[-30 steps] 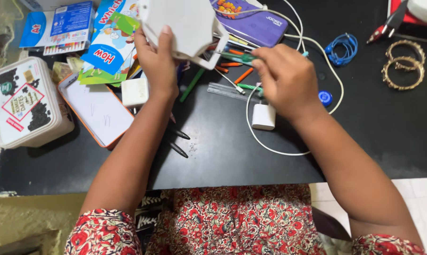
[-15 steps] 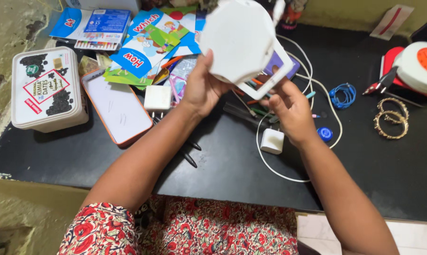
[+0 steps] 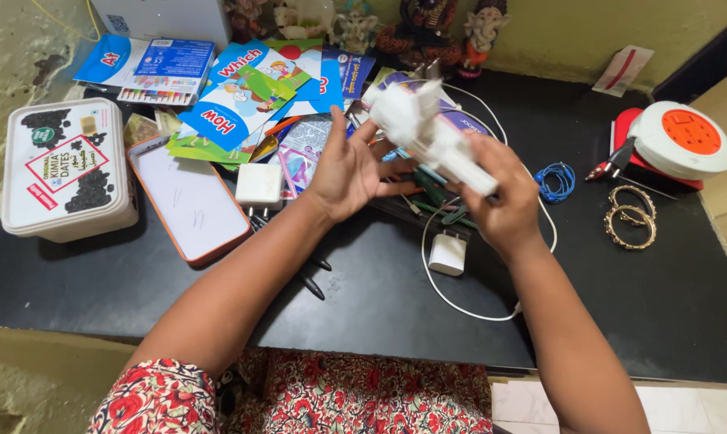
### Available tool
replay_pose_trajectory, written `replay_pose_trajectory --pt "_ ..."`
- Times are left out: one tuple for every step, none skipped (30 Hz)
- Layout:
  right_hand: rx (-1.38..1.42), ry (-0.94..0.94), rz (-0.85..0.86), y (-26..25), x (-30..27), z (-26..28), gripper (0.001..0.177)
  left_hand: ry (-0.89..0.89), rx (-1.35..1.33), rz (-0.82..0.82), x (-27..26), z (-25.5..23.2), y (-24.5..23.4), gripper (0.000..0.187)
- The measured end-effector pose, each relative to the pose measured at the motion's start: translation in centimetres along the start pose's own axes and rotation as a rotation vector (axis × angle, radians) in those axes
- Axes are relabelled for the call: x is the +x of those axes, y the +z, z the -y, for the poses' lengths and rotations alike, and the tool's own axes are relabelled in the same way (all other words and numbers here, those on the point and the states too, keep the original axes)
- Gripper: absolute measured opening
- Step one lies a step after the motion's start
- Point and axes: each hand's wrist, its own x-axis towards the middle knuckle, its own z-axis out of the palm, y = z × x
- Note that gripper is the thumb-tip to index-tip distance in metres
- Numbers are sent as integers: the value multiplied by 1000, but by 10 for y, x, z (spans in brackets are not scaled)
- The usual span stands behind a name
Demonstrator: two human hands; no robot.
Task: The person uses a green pen to press and align parts of a white plastic power strip base, repeatedly rotating the device to access different sides. The person then picks up a red circular power strip and places it on top of the white base, completing the assembly.
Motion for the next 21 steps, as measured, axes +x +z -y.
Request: replay_pose_trajectory --pt "-78 -114 41 -2 4 1 60 -22 4 4 0 -2 -1 88" --pt "-155 -228 84 -4 9 2 61 -43 7 9 -1 -3 -2 88" --pt "-203 -252 98 -4 11 3 62 -63 10 11 -2 -4 -3 89" --pt "-250 -277 112 -3 13 4 63 -77 72 -44 -3 -4 -5 83" --pt "-303 -300 124 -4 14 3 64 -93 135 -93 -2 -3 -6 77" --pt "-283 -285 104 -3 14 2 63 -108 197 -143 -1 -2 -7 72" --pt "-262 -269 85 -3 13 -1 62 -96 162 -143 0 0 -8 70" --pt "-242 -254 66 -2 11 -5 61 -84 126 -143 1 2 -10 68" --pt "-200 -189 44 -1 9 -10 61 -70 93 -143 2 3 -11 67" --pt "-157 -125 21 0 6 -15 61 -35 76 -135 3 3 -13 65" --pt "-112 -61 -1 1 4 -22 60 0 59 -129 4 3 -14 63" --pt "167 182 16 1 2 -29 59 34 42 -124 3 3 -15 61" --pt "450 419 35 2 3 -36 58 49 20 -132 3 1 -16 60" --pt "734 655 56 2 3 -43 58 64 -1 -140 2 -1 -17 60" --pt "818 726 105 1 3 -48 53 75 -23 -147 1 -2 -17 59" --pt "904 794 155 0 3 -52 53 84 -1 -147 1 -2 -16 59" --pt "990 863 201 -1 2 -54 58 87 20 -145 0 -2 -14 59" --pt "1019 885 228 -1 1 -55 59 90 42 -142 0 0 -12 59" --pt "1049 908 250 2 -1 -54 61 103 54 -136 -2 1 -11 60" --pt "1080 932 272 5 -1 -54 62 116 65 -130 -2 2 -9 61" --pt "1107 926 265 8 -3 -53 60 121 76 -123 -2 6 -7 62"
